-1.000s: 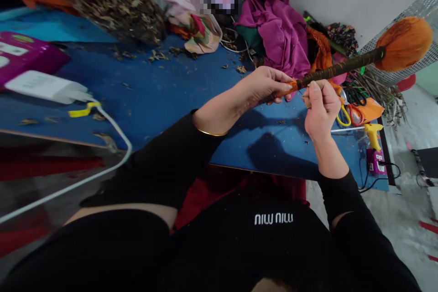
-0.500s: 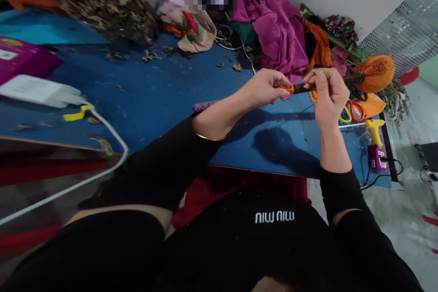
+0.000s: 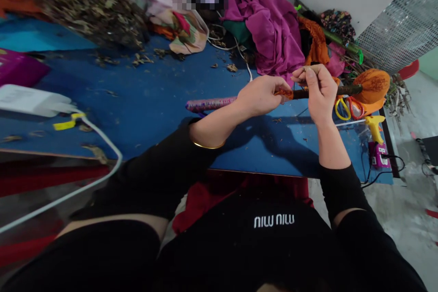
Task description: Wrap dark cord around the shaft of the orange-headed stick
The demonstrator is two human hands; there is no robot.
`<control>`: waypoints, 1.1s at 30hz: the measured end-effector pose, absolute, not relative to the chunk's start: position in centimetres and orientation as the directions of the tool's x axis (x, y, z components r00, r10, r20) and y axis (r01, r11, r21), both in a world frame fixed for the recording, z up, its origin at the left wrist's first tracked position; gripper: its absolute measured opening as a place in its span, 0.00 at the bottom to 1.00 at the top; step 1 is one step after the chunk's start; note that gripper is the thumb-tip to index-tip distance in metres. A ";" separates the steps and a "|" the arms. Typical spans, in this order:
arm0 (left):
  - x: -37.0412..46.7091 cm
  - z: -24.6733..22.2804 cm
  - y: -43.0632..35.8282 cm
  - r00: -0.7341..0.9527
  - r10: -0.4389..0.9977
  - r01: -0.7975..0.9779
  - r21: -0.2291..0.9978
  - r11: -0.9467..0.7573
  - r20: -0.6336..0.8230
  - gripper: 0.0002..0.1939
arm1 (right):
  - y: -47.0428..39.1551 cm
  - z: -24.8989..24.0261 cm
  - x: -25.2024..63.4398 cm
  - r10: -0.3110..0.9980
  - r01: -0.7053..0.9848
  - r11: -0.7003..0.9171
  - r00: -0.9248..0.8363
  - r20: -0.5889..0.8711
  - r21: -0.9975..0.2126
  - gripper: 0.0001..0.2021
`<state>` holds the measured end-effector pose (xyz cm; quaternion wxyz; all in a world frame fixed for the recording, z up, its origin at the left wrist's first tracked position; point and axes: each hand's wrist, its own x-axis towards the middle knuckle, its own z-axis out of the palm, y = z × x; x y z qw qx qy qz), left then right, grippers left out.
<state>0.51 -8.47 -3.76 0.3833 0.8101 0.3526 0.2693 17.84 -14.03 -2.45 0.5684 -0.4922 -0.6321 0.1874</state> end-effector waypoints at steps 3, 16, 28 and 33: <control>0.3 -2.2 -9.5 0.611 0.787 0.532 0.693 -0.487 0.083 0.21 | -13.8 -2.7 17.9 0.848 0.424 0.431 0.113 0.519 -0.796 0.24; 0.5 -1.2 -10.9 0.620 0.783 0.705 0.399 -0.586 0.054 0.24 | -13.2 -3.4 18.4 0.891 0.499 0.332 0.111 0.440 -0.800 0.24; 0.2 -2.5 -10.4 0.682 0.707 0.600 0.407 -0.689 0.190 0.20 | -12.9 -3.6 18.3 0.900 0.424 0.306 0.164 0.404 -0.853 0.22; -1.0 -2.2 -9.1 0.631 0.738 0.587 0.474 -0.656 0.240 0.19 | -13.8 -1.3 20.3 0.933 0.243 0.231 0.220 0.286 -0.942 0.21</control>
